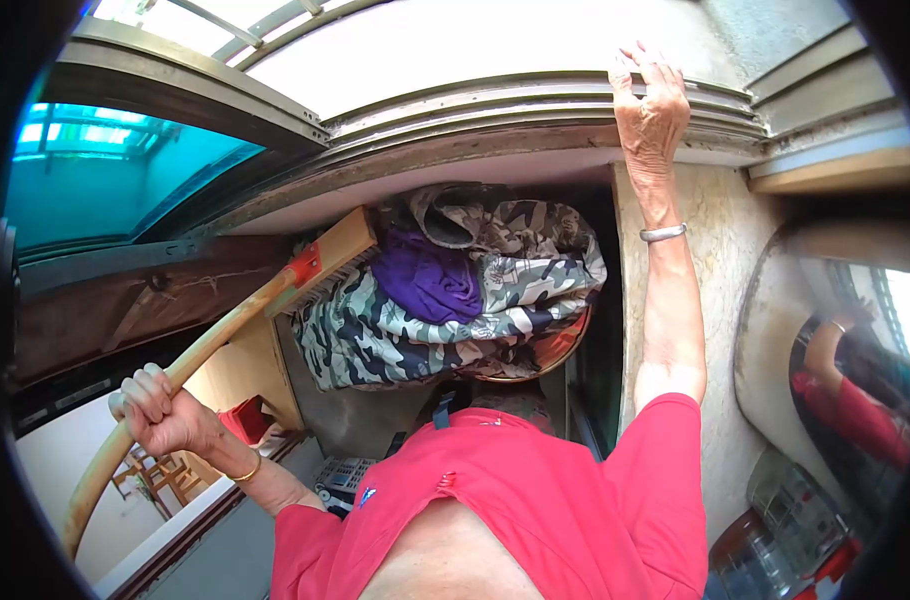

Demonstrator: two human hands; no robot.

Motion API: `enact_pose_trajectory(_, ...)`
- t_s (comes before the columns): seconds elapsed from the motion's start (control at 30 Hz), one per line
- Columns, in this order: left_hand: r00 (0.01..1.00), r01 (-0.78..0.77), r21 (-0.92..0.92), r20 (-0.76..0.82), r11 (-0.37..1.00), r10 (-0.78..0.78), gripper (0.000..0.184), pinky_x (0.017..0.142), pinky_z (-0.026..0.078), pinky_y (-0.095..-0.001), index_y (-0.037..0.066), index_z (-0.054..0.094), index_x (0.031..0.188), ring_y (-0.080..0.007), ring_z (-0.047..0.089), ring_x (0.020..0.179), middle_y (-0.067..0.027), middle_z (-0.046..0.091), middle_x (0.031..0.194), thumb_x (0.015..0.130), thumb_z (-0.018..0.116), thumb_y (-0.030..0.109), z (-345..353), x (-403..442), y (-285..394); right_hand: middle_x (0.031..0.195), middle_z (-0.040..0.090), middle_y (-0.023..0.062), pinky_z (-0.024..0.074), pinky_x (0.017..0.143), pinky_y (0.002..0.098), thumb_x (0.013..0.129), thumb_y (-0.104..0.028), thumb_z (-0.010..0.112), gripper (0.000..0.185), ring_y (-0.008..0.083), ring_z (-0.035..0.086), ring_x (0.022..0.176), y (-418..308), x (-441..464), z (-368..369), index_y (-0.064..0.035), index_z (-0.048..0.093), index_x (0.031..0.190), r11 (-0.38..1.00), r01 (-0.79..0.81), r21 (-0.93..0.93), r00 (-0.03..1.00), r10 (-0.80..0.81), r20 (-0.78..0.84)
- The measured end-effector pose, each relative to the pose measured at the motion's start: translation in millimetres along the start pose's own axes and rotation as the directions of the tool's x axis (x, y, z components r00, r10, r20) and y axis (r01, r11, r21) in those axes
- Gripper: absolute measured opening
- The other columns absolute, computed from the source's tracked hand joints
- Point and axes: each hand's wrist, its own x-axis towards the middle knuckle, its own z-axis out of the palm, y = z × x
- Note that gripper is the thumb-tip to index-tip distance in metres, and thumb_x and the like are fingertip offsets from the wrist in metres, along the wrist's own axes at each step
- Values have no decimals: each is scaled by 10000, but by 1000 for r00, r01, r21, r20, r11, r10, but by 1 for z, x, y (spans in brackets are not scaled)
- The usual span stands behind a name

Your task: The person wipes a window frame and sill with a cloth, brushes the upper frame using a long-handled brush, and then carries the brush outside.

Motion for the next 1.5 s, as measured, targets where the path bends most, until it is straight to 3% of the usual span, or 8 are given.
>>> enact_pose_trajectory(0.13,1000,-1,43,-28,999,3,308,469,218,-234,163,303,634,-59,194,419,58,241,482,811,553,121,-6,-4,3,1011,698,77,509,856,339,814,-204,682,170,238,640,1007,4,1,19,-98,725,941,975,54,-215,999,-51,18)
enact_pose_trajectory(0.4,995,1,48,-104,999,4,357,494,221,-239,178,272,583,-61,203,432,66,208,479,813,536,110,-10,-5,2,988,700,69,508,820,290,831,-123,689,126,193,658,944,-7,-2,14,-66,718,940,990,-112,-83,992,117,56)
enact_pose_trajectory(0.87,982,35,162,-189,986,-4,334,518,258,-227,170,296,598,-64,230,445,57,217,484,820,541,117,-18,4,6,962,704,83,514,812,279,835,-19,658,112,174,663,915,-7,-4,15,-35,716,930,993,-115,36,992,116,-44)
enact_pose_trajectory(1.03,983,65,174,-180,983,-33,360,520,241,-240,172,265,580,-80,212,473,51,205,501,820,520,91,-9,14,-2,872,696,88,518,849,375,791,1,683,73,231,672,872,-3,-4,19,-6,691,863,996,-82,34,990,85,-112)
enact_pose_trajectory(1.17,985,142,186,-124,972,-120,382,547,251,-252,181,240,560,-89,202,488,47,187,516,840,481,83,-12,27,0,860,694,93,520,855,380,786,16,680,88,243,672,871,0,-6,20,-10,692,869,990,-134,54,984,139,-110)
enact_pose_trajectory(1.27,982,109,276,-178,955,-61,377,531,247,-253,177,242,562,-87,202,484,47,188,517,842,474,77,2,32,-11,862,694,90,520,860,382,790,26,671,90,249,671,873,1,-6,23,1,690,875,990,-107,95,981,120,-150)
enact_pose_trajectory(1.4,987,149,69,-72,986,-144,347,505,247,-252,166,256,582,-74,188,447,54,182,502,842,454,51,9,38,-21,874,697,87,521,863,382,795,23,671,77,245,670,867,1,-5,18,11,688,869,992,-75,98,988,87,-125)
enact_pose_trajectory(1.5,989,128,91,-80,988,-121,225,511,277,-247,131,396,637,-66,245,439,55,244,503,814,510,51,15,36,-26,886,701,89,523,862,376,797,10,678,72,236,671,869,-4,-3,17,7,698,866,995,-93,25,990,95,-103)
